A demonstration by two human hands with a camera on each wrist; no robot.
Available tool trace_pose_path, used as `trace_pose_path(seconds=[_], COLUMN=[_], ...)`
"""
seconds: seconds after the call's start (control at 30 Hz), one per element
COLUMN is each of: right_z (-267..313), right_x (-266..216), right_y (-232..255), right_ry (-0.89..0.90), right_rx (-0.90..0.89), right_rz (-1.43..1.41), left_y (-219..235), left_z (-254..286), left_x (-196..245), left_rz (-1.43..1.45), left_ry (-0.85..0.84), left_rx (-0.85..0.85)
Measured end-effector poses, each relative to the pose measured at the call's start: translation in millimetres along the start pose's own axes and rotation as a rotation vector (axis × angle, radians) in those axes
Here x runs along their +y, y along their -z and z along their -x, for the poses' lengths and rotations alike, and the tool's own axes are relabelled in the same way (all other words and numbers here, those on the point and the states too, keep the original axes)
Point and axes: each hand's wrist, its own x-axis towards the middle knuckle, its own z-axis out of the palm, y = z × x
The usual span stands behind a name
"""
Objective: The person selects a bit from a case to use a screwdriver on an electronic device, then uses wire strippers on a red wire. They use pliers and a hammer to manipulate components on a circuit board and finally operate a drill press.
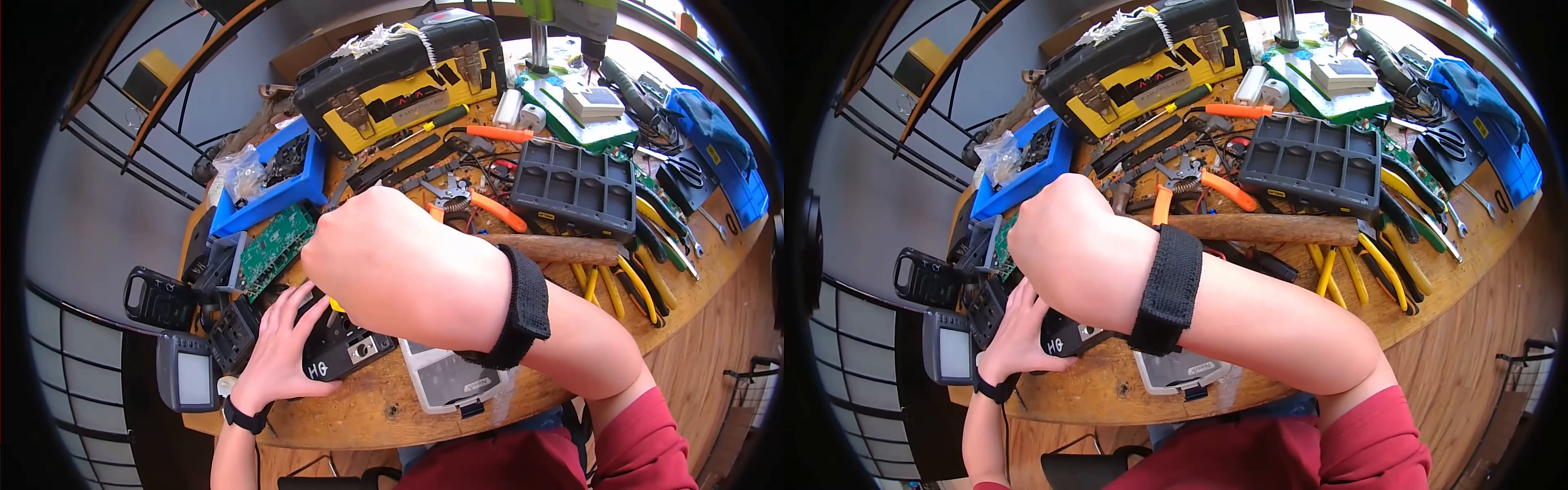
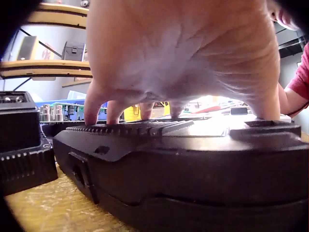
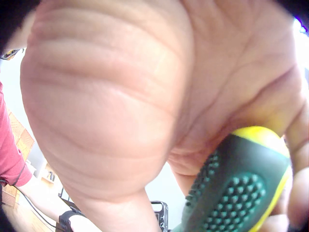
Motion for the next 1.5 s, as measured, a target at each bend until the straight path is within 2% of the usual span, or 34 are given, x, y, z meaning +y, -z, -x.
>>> trace_pose_path(seconds=[0.17,0.23,0.27,0.33,0.43,0.53,0.6,0.67,0.73,0.8,0.87,0.93,1.07,1.13,1.2,1.23,1.27,1.33,1.43,1.47,1.5], right_z=[-3,-5,-4,-3,-11,-19,-22,-28,-31,-31,-33,-35,-38,-38,-39,-40,-43,-47,-46,-46,-45], right_x=[-2,-6,-6,-5,-5,-6,-6,-11,-10,-11,-15,-20,-21,-22,-24,-27,-28,-29,-22,-23,-27], right_y=[-8,-6,-8,-14,-17,-31,-35,-27,-33,-36,-38,-37,-43,-45,-44,-39,-37,-34,-39,-40,-39], right_ry=[0.017,-0.032,-0.028,-0.003,0.023,0.058,0.089,0.065,0.120,0.121,0.107,0.008,-0.069,-0.074,-0.113,-0.136,-0.128,0.032,0.131,0.192,0.158], right_rx=[-0.005,-0.153,-0.154,-0.082,-0.082,-0.013,0.009,-0.019,0.014,0.027,0.033,0.031,0.060,0.016,-0.016,-0.107,-0.110,0.157,0.112,0.108,0.099], right_rz=[-0.011,-0.022,-0.018,-0.060,-0.132,-0.231,-0.346,-0.413,-0.439,-0.424,-0.403,-0.317,-0.206,-0.181,-0.174,-0.191,-0.183,-0.244,-0.294,-0.339,-0.337], left_y=[-4,-6,-6,-4,12,22,18,8,-3,-6,-6,-8,7,4,4,1,-3,-4,13,13,10], left_z=[2,5,7,5,-4,-23,-30,-29,-30,-30,-29,-29,-30,-31,-30,-30,-30,-30,-23,-26,-28], left_x=[0,1,3,7,9,8,9,7,3,11,10,5,9,3,1,-1,-4,-4,10,11,13], left_rz=[0.055,0.072,0.084,0.098,0.129,0.313,0.352,0.397,0.452,0.435,0.456,0.472,0.502,0.487,0.477,0.481,0.468,0.455,0.435,0.437,0.489], left_ry=[0.030,0.026,0.042,0.049,0.082,-0.091,-0.114,0.015,0.022,-0.002,0.026,0.050,-0.033,-0.045,-0.031,-0.029,-0.042,-0.070,-0.077,-0.091,-0.086], left_rx=[0.024,0.042,0.047,0.057,-0.016,0.088,0.123,0.095,0.095,0.202,0.225,0.252,0.388,0.449,0.586,0.598,0.621,0.655,0.629,0.640,0.709])
